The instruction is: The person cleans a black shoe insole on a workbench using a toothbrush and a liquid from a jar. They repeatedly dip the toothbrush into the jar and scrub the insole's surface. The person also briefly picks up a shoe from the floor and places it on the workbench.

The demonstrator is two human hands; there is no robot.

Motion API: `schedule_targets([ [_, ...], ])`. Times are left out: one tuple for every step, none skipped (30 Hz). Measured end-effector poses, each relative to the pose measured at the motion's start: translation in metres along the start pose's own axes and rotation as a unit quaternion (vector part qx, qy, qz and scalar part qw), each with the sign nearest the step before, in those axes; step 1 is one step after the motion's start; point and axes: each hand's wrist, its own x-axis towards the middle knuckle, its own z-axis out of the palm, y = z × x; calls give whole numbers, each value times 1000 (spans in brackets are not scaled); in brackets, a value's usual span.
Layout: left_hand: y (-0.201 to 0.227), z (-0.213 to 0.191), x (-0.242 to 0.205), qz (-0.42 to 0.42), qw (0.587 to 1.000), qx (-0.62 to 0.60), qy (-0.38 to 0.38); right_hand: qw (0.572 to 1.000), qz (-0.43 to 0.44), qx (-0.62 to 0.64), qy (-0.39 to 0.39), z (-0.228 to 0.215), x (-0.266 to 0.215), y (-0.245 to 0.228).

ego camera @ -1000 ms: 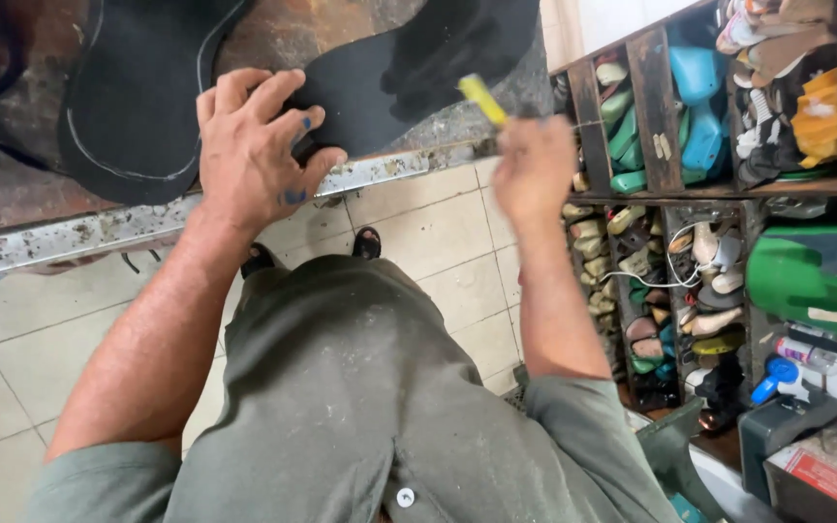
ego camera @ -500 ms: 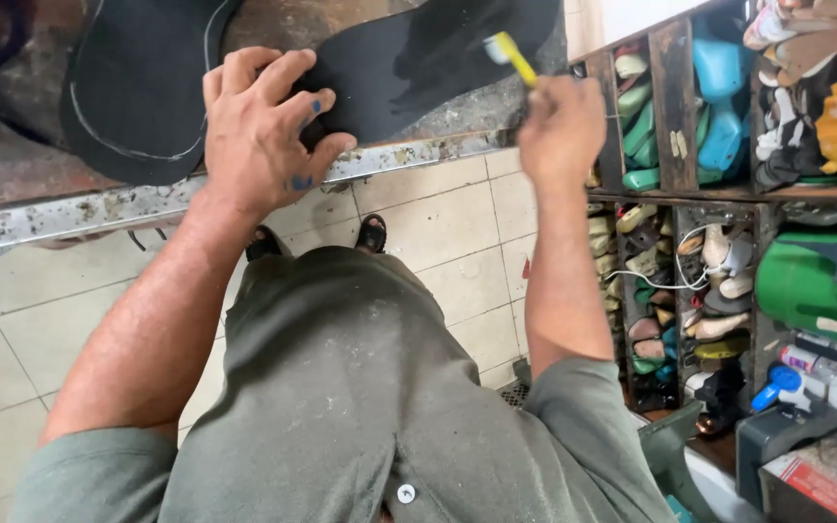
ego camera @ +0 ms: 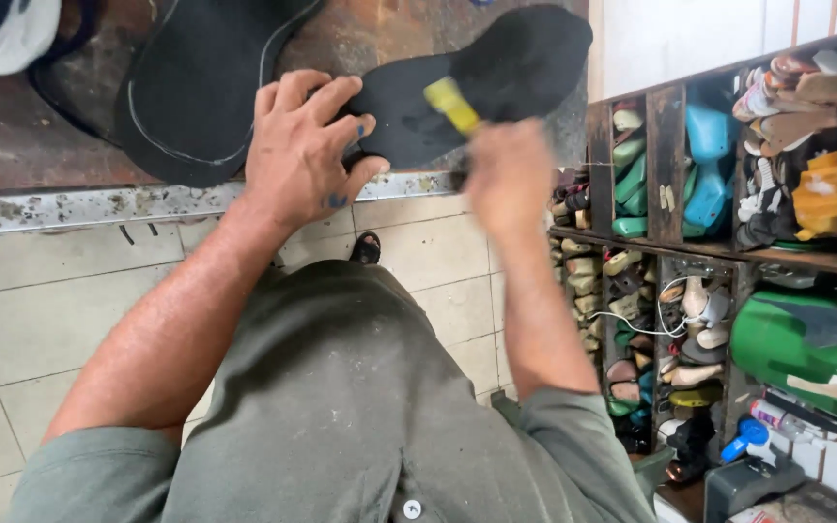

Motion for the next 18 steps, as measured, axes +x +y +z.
schedule_targets([
  [0, 0, 0, -2, 1000, -1, -1, 1000, -1, 1, -2, 2, 1, 0],
  [-1, 1, 0, 0, 1000, 2, 5, 1000, 0, 4, 15, 4, 1, 1],
  [-2, 1, 0, 5, 1000, 4, 11, 999, 4, 8, 32, 6, 1, 0],
  [-2, 1, 0, 6, 1000, 3, 9, 999, 6, 8, 31, 14, 7, 21],
  [-2, 1, 0, 5, 1000, 2, 11, 993, 105, 56, 27, 21, 15, 42],
  [-2, 1, 0, 4, 1000, 1, 14, 974, 203, 103, 22, 27, 23, 62],
  [-2, 3, -4, 6, 1000, -1, 15, 973, 204, 102, 23, 15, 24, 37],
  [-3, 4, -8, 6, 1000, -13, 7, 985, 166, 16, -54, 4, 26, 11],
  [-6, 7, -6, 7, 1000, -21, 5, 982, 124, -71, -124, -8, 35, -12],
  [-8, 4, 4, 10, 1000, -19, 12, 983, 123, -75, -117, 2, 27, -16],
  [-7, 1, 2, 5, 1000, -11, 18, 996, 76, 37, -1, 15, 9, -26],
  [-5, -3, -1, 1, 1000, -2, 24, 982, 26, 148, 114, 28, -10, -37],
  [-4, -3, -2, -1, 1000, -2, 20, 982, 27, 151, 112, 31, -11, -16],
  [-2, -4, -2, -5, 1000, -1, 15, 978, 77, 172, 92, 33, -12, 4],
  [-5, -5, 1, -5, 1000, 0, 15, 971, 125, 190, 76, 34, -7, 25],
  [-7, -7, -1, -3, 1000, 0, 17, 971, 125, 188, 78, 35, -8, 21],
  [-7, -7, 0, -1, 1000, 3, 9, 976, 128, 158, 73, 35, -10, 22],
  [-6, -7, 2, 1, 1000, 6, 1, 981, 131, 128, 67, 35, -12, 22],
])
